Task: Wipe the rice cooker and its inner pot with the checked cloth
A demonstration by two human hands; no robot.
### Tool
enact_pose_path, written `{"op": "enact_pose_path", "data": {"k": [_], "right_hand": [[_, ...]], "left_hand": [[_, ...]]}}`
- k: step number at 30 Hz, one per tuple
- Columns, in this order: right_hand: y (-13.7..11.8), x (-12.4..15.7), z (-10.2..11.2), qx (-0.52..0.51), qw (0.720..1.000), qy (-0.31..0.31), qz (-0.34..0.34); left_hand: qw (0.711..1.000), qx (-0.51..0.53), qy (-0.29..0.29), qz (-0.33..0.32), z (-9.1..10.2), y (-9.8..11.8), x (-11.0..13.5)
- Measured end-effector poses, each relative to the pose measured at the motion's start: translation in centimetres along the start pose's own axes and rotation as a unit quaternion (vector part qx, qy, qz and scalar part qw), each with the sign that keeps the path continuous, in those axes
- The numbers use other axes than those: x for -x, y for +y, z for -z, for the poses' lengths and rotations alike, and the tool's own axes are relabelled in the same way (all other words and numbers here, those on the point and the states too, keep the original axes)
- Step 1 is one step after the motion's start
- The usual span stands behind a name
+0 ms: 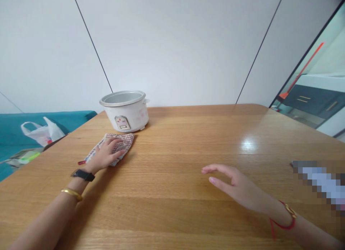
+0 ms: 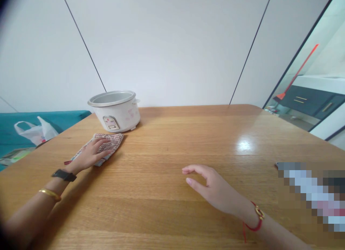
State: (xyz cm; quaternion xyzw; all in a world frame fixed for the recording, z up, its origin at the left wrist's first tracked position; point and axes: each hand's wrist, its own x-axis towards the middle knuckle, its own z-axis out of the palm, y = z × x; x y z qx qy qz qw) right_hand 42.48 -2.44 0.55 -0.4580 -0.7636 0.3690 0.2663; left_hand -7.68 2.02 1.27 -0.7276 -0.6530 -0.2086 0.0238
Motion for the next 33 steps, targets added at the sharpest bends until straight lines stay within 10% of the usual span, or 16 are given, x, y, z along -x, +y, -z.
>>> {"op": "enact_pose_path", "data": {"k": [8, 14, 33], "right_hand": [[3.8, -1.5, 0.3, -0.255, 0.947, 0.172, -0.088], [3.5, -1.2, 0.7, -0.329, 0.913, 0.229, -0.078], [3.4, -1.0, 0.5, -0.258, 0.926, 0.264, -0.082]], "left_hand": [[0.977, 0.212, -0.012, -0.02, -0.1, 9.0, 5.0], [0.977, 0.205, -0.007, -0.053, -0.5, 8.5, 5.9], [0.976, 0.199, -0.002, -0.094, -0.5, 8.5, 6.2]]}}
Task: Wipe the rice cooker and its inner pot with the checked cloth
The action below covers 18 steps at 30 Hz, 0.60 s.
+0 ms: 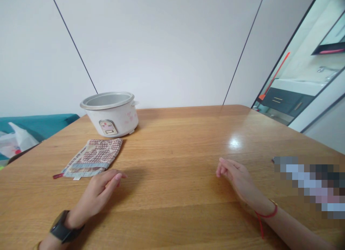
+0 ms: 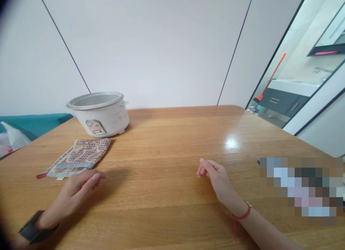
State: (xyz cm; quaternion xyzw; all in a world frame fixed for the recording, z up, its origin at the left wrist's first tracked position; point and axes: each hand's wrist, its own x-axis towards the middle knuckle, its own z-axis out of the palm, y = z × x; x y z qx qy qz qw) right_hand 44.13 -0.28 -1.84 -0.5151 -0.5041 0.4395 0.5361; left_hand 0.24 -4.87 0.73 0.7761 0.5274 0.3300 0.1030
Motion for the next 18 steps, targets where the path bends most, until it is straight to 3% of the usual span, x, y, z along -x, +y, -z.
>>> {"op": "enact_pose_path", "data": {"k": [10, 18], "right_hand": [[0.6, -0.1, 0.2, 0.034, 0.999, -0.002, 0.019], [1.0, 0.0, 0.2, 0.009, 1.0, -0.009, 0.015]], "left_hand": [[1.0, 0.0, 0.008, -0.01, 0.4, 0.4, -0.1], [1.0, -0.006, -0.014, 0.011, 0.5, -0.8, 0.5]]}}
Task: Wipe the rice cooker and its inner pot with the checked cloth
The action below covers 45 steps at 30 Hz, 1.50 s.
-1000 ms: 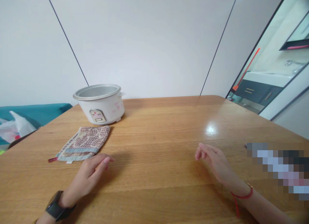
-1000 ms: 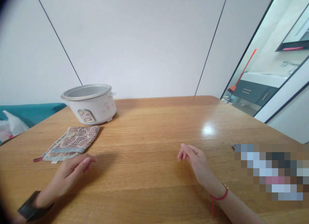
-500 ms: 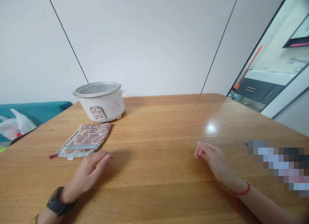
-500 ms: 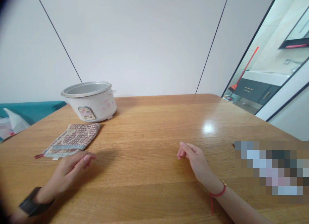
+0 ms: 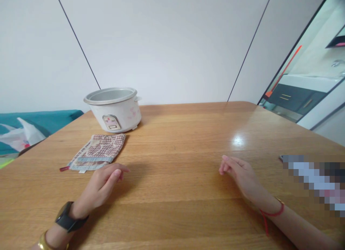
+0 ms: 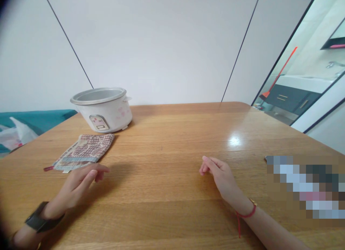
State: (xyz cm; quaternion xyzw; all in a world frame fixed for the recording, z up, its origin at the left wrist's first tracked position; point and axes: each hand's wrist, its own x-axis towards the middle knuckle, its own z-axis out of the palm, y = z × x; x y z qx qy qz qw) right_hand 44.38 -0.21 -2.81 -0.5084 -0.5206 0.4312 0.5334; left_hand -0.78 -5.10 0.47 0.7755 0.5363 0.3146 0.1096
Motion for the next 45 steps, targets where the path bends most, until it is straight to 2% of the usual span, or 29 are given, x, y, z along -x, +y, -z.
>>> {"op": "enact_pose_path", "data": {"k": [10, 16, 27, 38, 45], "right_hand": [[-0.5, 0.1, 0.2, 0.009, 1.0, -0.009, -0.01], [-0.8, -0.2, 0.6, -0.084, 0.995, -0.013, -0.058], [-0.9, -0.2, 0.7, -0.108, 0.991, 0.011, -0.084], [-0.9, -0.5, 0.8, -0.068, 0.996, 0.025, -0.058], [-0.7, -0.5, 1.0, 0.02, 0.999, 0.044, -0.007]], "left_hand": [[1.0, -0.025, 0.002, 0.003, 0.4, 0.2, -0.4], [1.0, -0.029, -0.004, -0.009, 0.4, 0.3, -0.5], [0.999, -0.037, -0.004, -0.007, 0.4, 0.2, -0.6], [0.999, -0.033, -0.004, -0.003, 0.2, 0.1, -0.5], [0.999, -0.036, -0.005, -0.003, 0.4, 0.2, -0.5]]}}
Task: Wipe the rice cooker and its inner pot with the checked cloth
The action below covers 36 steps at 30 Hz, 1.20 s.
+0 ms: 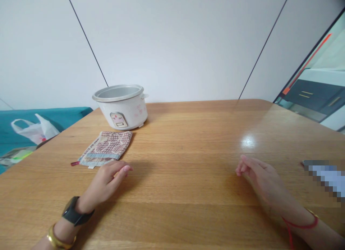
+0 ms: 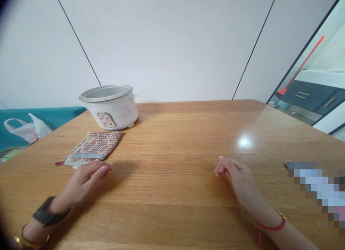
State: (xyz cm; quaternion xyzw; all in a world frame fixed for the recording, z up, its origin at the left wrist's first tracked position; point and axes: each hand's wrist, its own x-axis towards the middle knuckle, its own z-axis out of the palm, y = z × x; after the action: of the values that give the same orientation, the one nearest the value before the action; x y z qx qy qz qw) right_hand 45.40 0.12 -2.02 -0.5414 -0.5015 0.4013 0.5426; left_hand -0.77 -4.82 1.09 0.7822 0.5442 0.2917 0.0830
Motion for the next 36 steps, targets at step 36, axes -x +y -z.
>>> {"op": "enact_pose_path", "data": {"k": [36], "right_hand": [[4.3, -9.4, 16.4, 0.235, 0.957, 0.173, -0.004]], "left_hand": [[0.999, -0.007, -0.017, 0.037, 0.4, 0.1, -0.7]]}}
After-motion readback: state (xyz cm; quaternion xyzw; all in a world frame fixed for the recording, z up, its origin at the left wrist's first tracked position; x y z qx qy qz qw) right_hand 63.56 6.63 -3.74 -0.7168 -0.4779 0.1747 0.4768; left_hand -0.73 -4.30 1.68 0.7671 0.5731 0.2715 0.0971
